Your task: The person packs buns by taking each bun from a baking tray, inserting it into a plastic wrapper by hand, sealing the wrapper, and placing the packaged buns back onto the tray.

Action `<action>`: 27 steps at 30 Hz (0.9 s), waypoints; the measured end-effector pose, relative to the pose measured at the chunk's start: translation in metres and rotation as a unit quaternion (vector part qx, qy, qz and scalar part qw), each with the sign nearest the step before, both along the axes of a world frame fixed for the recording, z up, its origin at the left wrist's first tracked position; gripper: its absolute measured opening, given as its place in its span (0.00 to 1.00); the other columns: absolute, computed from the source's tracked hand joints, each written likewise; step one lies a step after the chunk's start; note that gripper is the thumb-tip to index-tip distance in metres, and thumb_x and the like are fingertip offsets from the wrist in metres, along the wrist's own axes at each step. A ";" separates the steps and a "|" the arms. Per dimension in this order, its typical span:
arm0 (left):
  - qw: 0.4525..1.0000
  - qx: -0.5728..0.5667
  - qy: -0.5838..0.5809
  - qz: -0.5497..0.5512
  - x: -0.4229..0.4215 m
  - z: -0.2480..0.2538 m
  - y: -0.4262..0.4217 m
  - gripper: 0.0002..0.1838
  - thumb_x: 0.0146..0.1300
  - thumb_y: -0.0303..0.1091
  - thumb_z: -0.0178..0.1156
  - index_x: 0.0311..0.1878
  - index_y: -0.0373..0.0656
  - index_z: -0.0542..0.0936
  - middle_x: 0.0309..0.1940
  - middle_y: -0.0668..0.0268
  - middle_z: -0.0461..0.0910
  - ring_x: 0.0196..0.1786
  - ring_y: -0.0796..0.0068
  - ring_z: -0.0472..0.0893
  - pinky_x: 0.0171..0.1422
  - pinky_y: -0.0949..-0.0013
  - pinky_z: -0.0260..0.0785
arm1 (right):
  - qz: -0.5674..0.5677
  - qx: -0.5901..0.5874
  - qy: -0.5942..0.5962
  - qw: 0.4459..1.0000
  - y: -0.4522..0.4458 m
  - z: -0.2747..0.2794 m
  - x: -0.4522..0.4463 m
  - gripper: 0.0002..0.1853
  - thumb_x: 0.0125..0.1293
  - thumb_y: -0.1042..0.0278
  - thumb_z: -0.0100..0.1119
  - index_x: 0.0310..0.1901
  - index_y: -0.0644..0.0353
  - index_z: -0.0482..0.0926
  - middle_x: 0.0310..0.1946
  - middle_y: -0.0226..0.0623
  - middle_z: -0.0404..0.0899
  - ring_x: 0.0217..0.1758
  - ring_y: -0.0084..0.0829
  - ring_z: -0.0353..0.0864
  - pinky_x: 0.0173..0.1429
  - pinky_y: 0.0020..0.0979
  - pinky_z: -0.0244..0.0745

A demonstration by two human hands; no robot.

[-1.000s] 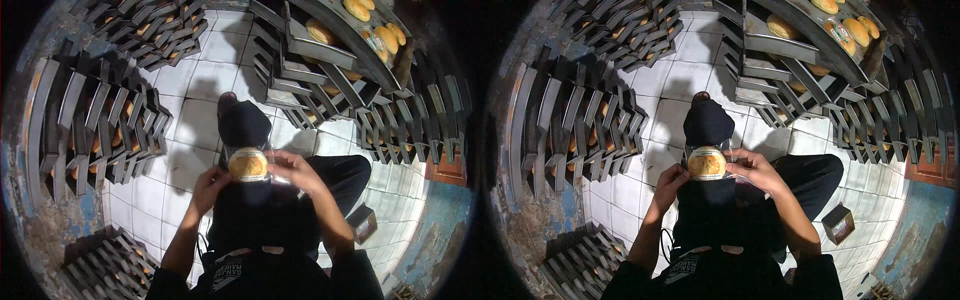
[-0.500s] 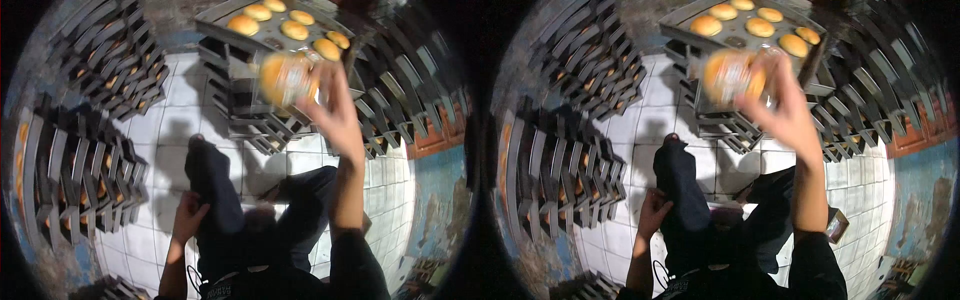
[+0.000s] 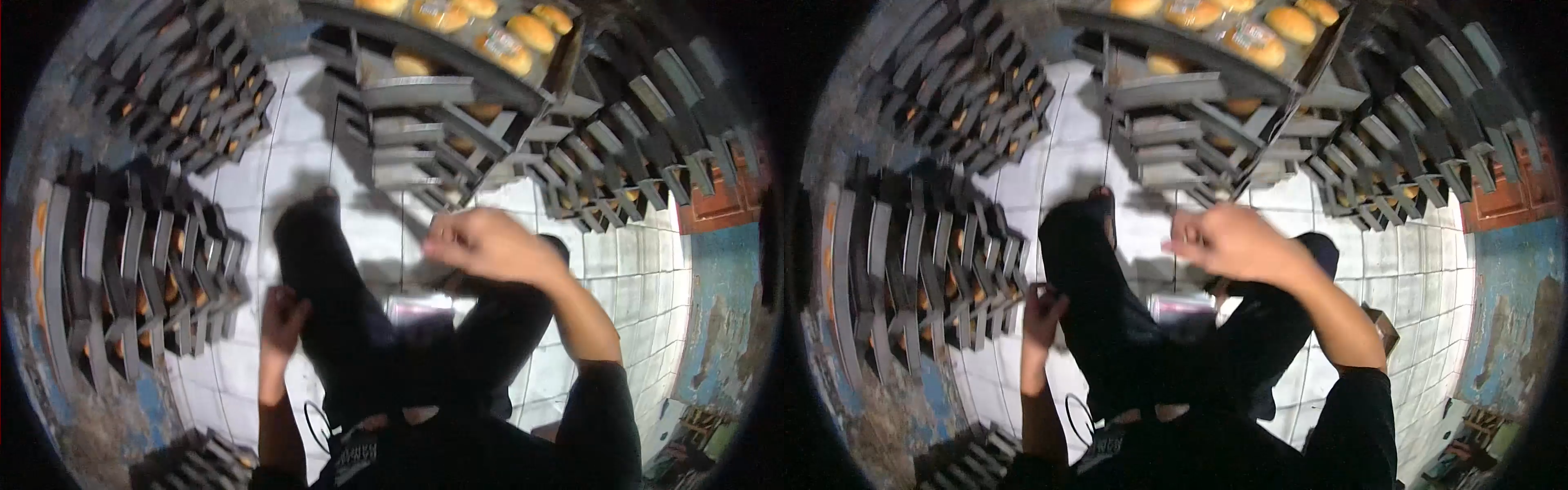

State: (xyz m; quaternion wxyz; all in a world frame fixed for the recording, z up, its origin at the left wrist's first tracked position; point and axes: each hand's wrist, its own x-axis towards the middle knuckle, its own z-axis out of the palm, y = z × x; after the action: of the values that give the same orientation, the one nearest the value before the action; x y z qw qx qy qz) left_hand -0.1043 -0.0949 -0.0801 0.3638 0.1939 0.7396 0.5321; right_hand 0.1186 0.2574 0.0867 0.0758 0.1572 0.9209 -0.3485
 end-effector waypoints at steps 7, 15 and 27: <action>0.990 0.053 0.129 0.010 -0.008 0.053 0.043 0.14 0.74 0.23 0.67 0.57 0.43 0.75 0.42 0.72 0.77 0.45 0.83 0.75 0.52 0.76 0.70 | 0.209 0.226 -0.124 0.943 -0.149 -0.261 0.094 0.21 0.77 0.48 0.57 0.43 0.58 0.90 0.44 0.41 0.91 0.48 0.40 0.91 0.49 0.44 0.82; 0.990 0.084 -0.051 -0.106 0.056 0.069 0.085 0.24 0.72 0.25 0.68 0.68 0.44 0.72 0.56 0.66 0.78 0.58 0.74 0.78 0.62 0.68 0.74 | 0.141 0.116 -0.018 0.983 -0.125 -0.220 0.102 0.15 0.74 0.52 0.63 0.45 0.52 0.92 0.57 0.40 0.82 0.60 0.43 0.80 0.62 0.47 0.73; 0.985 0.087 -0.096 -0.112 0.072 0.050 0.100 0.46 0.68 0.34 0.74 0.84 0.48 0.57 0.77 0.52 0.67 0.81 0.56 0.66 0.81 0.50 0.64 | -0.042 0.048 0.168 0.984 -0.074 -0.156 0.075 0.10 0.70 0.62 0.69 0.46 0.59 0.89 0.53 0.38 0.83 0.54 0.40 0.81 0.58 0.44 0.75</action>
State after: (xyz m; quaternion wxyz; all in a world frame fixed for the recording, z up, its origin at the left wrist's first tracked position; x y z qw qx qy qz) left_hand -0.0322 0.0049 -0.0305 0.4718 0.2544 0.6260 0.5664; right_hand 0.1941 0.1835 -0.0689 -0.1025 0.1383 0.9287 -0.3285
